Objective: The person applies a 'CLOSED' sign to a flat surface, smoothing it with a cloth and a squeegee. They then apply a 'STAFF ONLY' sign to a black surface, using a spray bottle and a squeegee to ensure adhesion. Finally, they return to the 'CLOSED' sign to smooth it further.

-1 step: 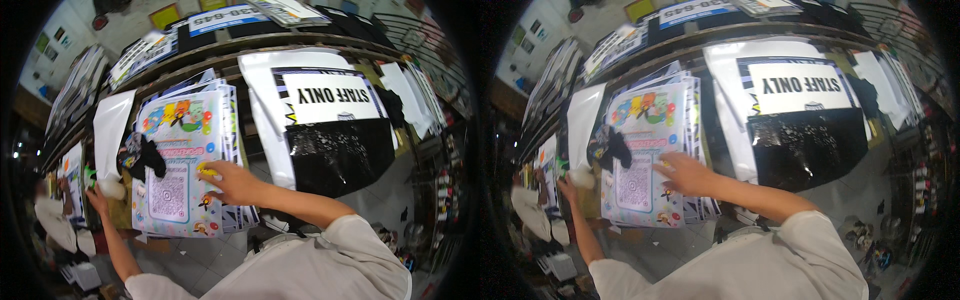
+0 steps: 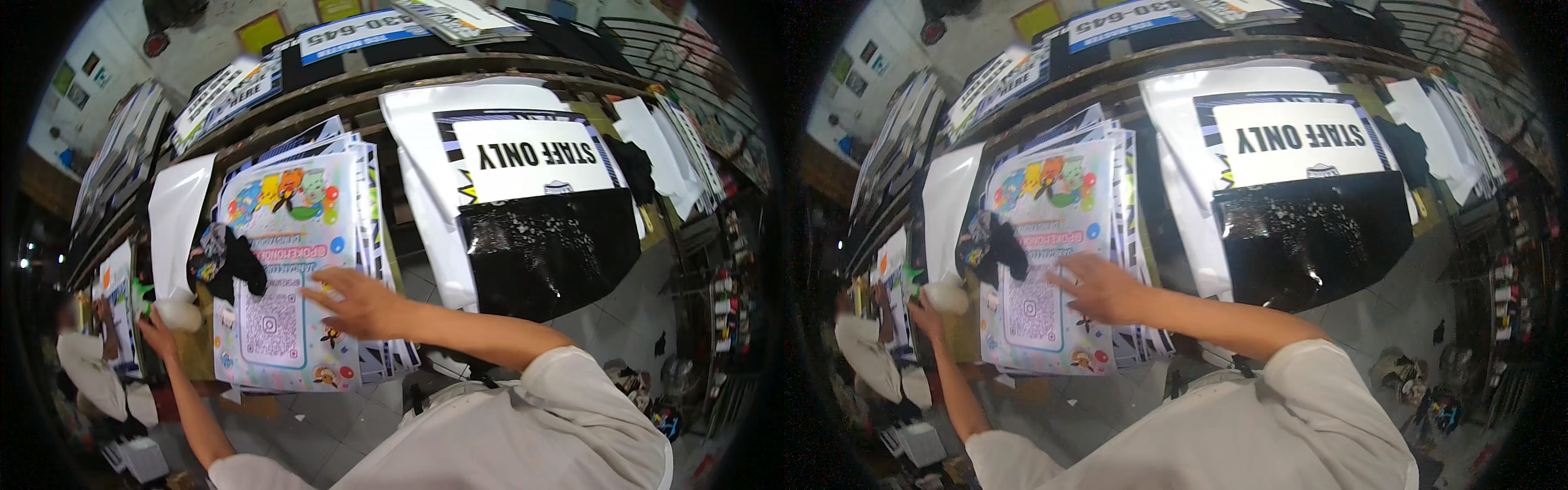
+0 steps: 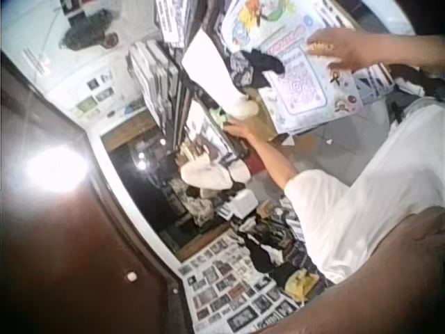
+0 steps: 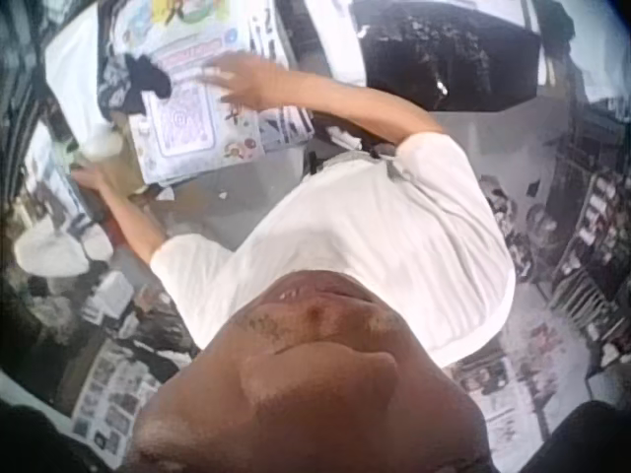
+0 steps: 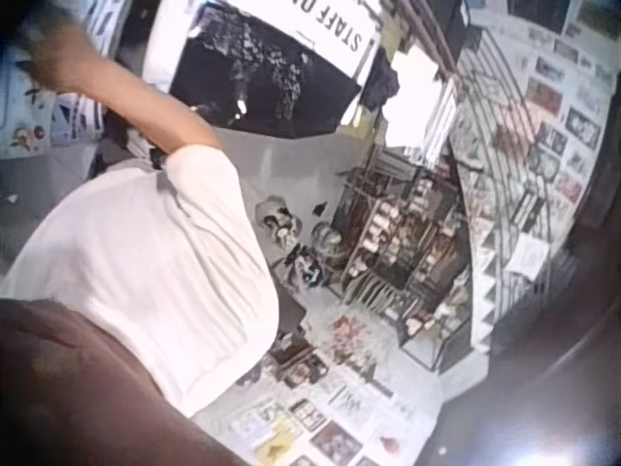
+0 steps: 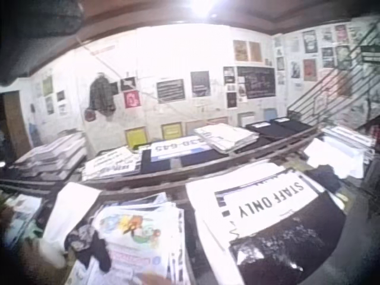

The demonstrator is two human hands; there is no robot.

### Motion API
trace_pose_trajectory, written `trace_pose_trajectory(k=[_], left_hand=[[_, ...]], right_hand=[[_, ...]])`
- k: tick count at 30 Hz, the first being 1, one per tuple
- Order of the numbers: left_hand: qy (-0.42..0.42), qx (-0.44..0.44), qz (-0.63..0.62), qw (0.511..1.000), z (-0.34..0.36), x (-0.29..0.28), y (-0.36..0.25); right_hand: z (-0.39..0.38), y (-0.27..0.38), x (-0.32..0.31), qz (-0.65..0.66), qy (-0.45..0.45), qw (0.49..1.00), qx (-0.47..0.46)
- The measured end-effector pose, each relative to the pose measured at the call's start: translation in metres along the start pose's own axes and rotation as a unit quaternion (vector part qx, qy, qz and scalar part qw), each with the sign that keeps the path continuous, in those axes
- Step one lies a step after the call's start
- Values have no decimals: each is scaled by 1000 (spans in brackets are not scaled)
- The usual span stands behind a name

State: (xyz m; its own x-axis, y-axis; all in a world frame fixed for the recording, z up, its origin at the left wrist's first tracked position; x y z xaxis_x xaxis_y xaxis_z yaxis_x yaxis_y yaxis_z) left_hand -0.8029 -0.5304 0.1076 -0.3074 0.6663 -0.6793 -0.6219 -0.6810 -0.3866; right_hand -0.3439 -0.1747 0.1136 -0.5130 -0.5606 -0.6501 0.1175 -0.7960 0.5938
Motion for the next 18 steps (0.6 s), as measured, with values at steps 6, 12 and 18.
trace_pose_trajectory(k=[6,12,18], left_hand=[[-53,101,-16,993,-33,-93,-245],[-7,84,-272,959,-120,-55,-500],[20,129,-311,941,-231,-2,-732]], right_hand=[[65,80,-20,34,-52,997,-46],[23,45,-110,126,-102,987,-8],[-129,-42,-285,106,-182,974,84]])
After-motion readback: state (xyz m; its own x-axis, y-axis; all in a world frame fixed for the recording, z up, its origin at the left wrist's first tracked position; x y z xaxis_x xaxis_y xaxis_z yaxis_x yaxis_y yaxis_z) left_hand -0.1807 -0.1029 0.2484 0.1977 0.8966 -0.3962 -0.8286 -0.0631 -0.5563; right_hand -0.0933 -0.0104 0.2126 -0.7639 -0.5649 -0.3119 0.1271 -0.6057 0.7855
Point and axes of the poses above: each hand's wrist, its own z-axis towards the middle knuckle, its own x-axis out of the palm, y = z × x, the point moved 4 cm from there along z, towards the middle knuckle, and after that the axes turned 9 degrees about x, right-handed, at the moved point
